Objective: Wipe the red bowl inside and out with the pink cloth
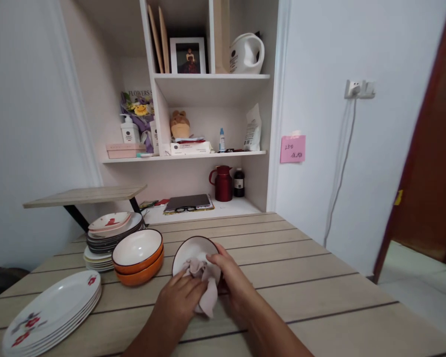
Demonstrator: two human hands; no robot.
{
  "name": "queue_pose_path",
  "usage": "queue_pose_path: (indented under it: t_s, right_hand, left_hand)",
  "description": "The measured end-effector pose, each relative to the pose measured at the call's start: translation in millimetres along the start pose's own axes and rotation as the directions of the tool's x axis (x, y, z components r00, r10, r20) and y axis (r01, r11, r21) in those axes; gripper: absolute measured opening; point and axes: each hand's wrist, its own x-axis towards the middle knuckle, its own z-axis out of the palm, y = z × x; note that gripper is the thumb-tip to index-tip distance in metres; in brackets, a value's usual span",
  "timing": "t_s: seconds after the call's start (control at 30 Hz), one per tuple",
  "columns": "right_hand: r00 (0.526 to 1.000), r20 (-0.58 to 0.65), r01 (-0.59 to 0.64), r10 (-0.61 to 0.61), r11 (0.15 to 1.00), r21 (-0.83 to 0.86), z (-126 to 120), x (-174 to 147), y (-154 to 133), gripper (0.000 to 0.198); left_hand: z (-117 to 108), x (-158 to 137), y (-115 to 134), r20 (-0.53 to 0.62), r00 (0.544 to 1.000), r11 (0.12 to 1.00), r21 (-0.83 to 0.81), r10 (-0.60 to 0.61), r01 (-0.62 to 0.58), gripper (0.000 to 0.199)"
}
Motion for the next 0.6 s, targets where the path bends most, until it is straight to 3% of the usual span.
queue_pose_path:
  t_s: [0.23, 0.6]
  right_hand:
    - [0.996, 0.09, 0.034, -0.021, 0.989, -0.144, -20, -9, -20, 0.072]
    - [0.979, 0.171, 0.084, -0.113, 0.982, 0.167, 1, -3, 12, 0.075]
  left_hand:
    - [-10, 7, 3, -0.113, 0.989, 0.995, 0.051, 0.095, -0.089, 0.032]
    - [-14, 5, 2, -0.087, 0.996, 0.997, 0.071, -0.013, 0.019, 0.04]
